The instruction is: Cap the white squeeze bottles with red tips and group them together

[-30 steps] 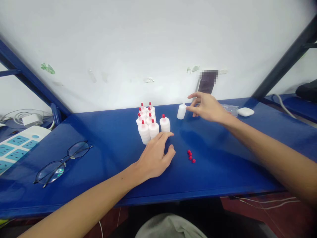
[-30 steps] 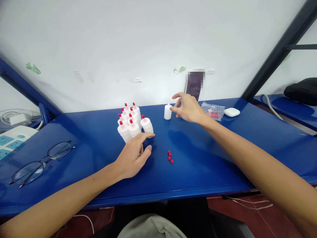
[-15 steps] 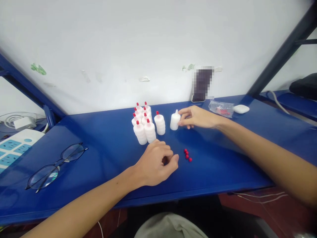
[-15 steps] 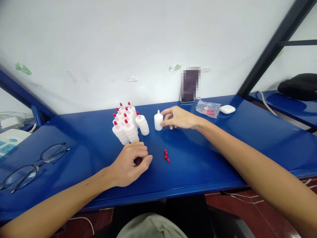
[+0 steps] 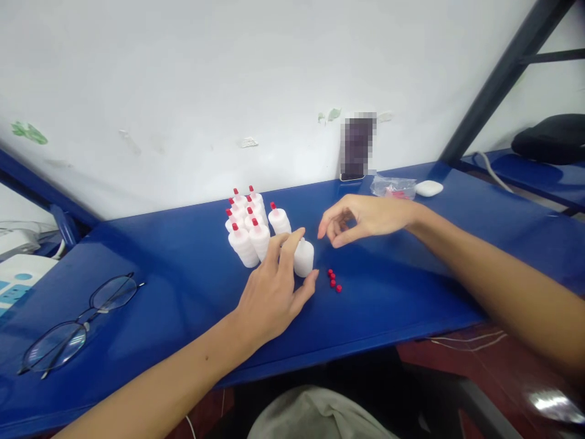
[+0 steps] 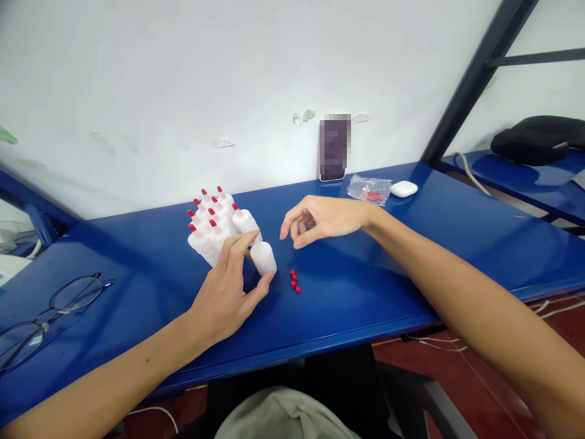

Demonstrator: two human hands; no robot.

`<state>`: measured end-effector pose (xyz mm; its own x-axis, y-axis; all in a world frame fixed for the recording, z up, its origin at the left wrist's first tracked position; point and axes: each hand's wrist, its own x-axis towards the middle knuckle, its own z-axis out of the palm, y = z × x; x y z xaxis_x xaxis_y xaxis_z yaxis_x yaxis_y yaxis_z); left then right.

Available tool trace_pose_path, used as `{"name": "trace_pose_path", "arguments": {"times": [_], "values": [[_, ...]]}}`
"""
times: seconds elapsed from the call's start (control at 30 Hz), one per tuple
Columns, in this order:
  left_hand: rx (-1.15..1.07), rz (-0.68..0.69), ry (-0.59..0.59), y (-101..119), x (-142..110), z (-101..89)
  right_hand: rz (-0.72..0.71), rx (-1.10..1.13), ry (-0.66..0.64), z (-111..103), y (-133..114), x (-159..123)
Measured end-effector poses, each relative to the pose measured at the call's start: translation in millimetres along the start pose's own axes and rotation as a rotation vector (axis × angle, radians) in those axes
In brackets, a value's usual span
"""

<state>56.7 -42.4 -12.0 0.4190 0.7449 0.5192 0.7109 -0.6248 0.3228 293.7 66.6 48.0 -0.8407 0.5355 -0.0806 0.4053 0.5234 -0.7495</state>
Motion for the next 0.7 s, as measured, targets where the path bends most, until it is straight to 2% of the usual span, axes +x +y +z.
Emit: {"name": "trace_pose_path", "arguments": {"times": [0.07,0.17,0.23,0.3,0.4,0.57,0.7], "values": [[-0.011,0.003,-0.011,1,1,0.2,-0.063,-0.039,0.167,1,1,-2],[-0.14,-0.015,-0.059,-1,1,0.9,-0.275,-0.087,0.591,17,-5,2],[-0.267,-0.02,-0.108,-3,1,1.1,-0.389,-0.149,0.73,33,-13,7],[-0.377,-0.009,-0.159,-5,2,0.5,-0.437,-0.168,0.746,47,-21,11],[-0.492,0.006,-0.219,-5,4,-1.7,-0.423,-0.013,0.673,62,-27,16],[-0.67,-0.1,-0.248,-6,5,-5.1,-0.408,0.197,0.704,68,-28,16],[-0.811,-0.131,-0.241,-10,4,-4.8,-0.467,0.14,0.717,72,-34,15]]}}
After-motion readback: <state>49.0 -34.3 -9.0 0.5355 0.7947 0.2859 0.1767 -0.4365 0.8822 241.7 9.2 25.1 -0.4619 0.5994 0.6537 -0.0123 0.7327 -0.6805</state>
